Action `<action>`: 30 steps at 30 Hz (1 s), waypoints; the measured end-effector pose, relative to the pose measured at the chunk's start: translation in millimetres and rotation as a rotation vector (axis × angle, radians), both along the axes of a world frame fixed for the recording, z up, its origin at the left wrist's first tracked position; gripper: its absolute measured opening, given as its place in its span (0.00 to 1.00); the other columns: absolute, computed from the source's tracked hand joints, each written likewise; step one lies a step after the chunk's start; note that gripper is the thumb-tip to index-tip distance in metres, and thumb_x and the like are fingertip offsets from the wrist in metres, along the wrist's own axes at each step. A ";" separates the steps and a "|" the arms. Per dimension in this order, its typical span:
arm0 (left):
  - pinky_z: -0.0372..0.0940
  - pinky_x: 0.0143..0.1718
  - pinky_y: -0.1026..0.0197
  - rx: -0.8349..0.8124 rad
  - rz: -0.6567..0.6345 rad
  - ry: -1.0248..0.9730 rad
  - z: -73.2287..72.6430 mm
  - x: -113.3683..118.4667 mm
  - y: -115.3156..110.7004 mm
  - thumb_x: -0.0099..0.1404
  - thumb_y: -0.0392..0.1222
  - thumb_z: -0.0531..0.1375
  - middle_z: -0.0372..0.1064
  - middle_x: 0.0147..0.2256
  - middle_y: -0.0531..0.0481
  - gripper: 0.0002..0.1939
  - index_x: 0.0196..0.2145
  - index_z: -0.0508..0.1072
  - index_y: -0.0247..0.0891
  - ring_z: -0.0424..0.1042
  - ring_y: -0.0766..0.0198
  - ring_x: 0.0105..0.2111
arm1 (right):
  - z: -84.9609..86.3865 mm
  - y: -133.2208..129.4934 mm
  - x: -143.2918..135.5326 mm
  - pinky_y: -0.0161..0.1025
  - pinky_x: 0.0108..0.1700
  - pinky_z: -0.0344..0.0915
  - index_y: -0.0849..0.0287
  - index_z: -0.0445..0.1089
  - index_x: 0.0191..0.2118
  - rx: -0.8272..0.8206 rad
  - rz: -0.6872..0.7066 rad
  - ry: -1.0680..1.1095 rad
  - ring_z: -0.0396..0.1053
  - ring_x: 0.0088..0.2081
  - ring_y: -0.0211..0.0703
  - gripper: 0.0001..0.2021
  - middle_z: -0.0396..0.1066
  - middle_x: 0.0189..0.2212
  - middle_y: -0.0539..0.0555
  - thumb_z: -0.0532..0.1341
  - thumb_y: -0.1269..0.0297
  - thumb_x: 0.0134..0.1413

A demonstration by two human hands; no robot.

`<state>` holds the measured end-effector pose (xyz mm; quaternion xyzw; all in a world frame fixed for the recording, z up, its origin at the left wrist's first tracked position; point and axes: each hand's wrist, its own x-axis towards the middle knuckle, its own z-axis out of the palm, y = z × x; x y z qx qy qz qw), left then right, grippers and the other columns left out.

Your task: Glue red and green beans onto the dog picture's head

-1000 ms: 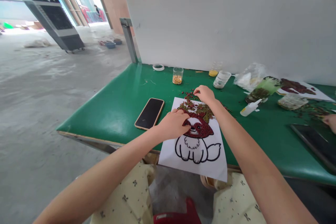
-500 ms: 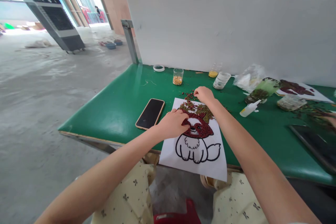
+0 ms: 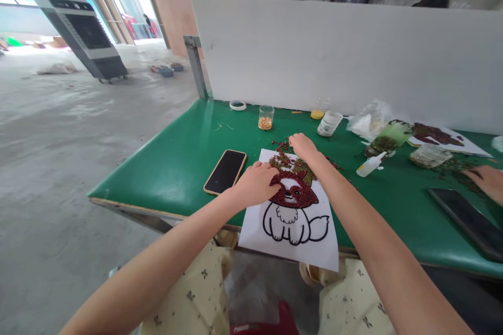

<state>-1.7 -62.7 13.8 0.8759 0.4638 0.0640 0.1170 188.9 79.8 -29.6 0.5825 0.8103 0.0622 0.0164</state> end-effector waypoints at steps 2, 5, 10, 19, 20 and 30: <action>0.59 0.46 0.51 0.001 0.000 0.003 -0.8 0.1 0.5 0.61 0.44 0.51 0.67 0.44 0.43 0.16 0.44 0.70 0.37 0.63 0.51 0.46 | 1.4 -0.9 -0.8 0.36 0.40 0.58 0.67 0.70 0.39 -0.009 -0.001 -0.012 0.62 0.43 0.47 0.11 0.69 0.40 0.64 0.50 0.76 0.58; 0.59 0.46 0.51 0.010 0.024 0.017 -2.3 -0.4 3.4 0.61 0.45 0.52 0.67 0.44 0.42 0.16 0.43 0.70 0.37 0.63 0.51 0.46 | 0.1 1.5 1.2 0.37 0.41 0.58 0.67 0.69 0.39 -0.018 -0.006 0.013 0.61 0.44 0.47 0.11 0.68 0.40 0.63 0.50 0.76 0.59; 0.58 0.47 0.51 0.041 0.108 0.056 -3.4 -1.5 12.4 0.61 0.46 0.51 0.67 0.44 0.43 0.17 0.45 0.69 0.38 0.63 0.51 0.46 | 1.2 -6.1 3.4 0.38 0.43 0.56 0.65 0.68 0.37 0.047 0.091 0.149 0.61 0.42 0.46 0.10 0.68 0.38 0.61 0.50 0.72 0.60; 0.58 0.47 0.49 0.034 0.191 0.178 3.5 -0.5 10.6 0.60 0.48 0.51 0.65 0.47 0.40 0.21 0.49 0.67 0.38 0.60 0.46 0.50 | 21.8 -130.6 -6.4 0.37 0.41 0.57 0.61 0.66 0.34 -0.108 0.480 0.277 0.62 0.38 0.43 0.06 0.68 0.33 0.56 0.53 0.72 0.58; 0.58 0.47 0.49 0.022 0.197 0.181 4.3 -0.6 10.1 0.60 0.48 0.51 0.65 0.47 0.40 0.21 0.49 0.67 0.38 0.60 0.46 0.50 | 20.8 -141.8 -6.1 0.37 0.41 0.57 0.61 0.67 0.34 -0.132 0.457 0.262 0.62 0.38 0.44 0.06 0.68 0.33 0.56 0.53 0.72 0.58; 0.57 0.49 0.51 -0.034 0.235 0.201 3.2 -2.2 14.4 0.59 0.48 0.50 0.63 0.50 0.39 0.24 0.51 0.66 0.36 0.58 0.47 0.52 | 22.2 -167.5 -3.9 0.38 0.42 0.58 0.63 0.69 0.34 -0.122 0.349 0.173 0.63 0.39 0.45 0.05 0.68 0.34 0.57 0.56 0.71 0.57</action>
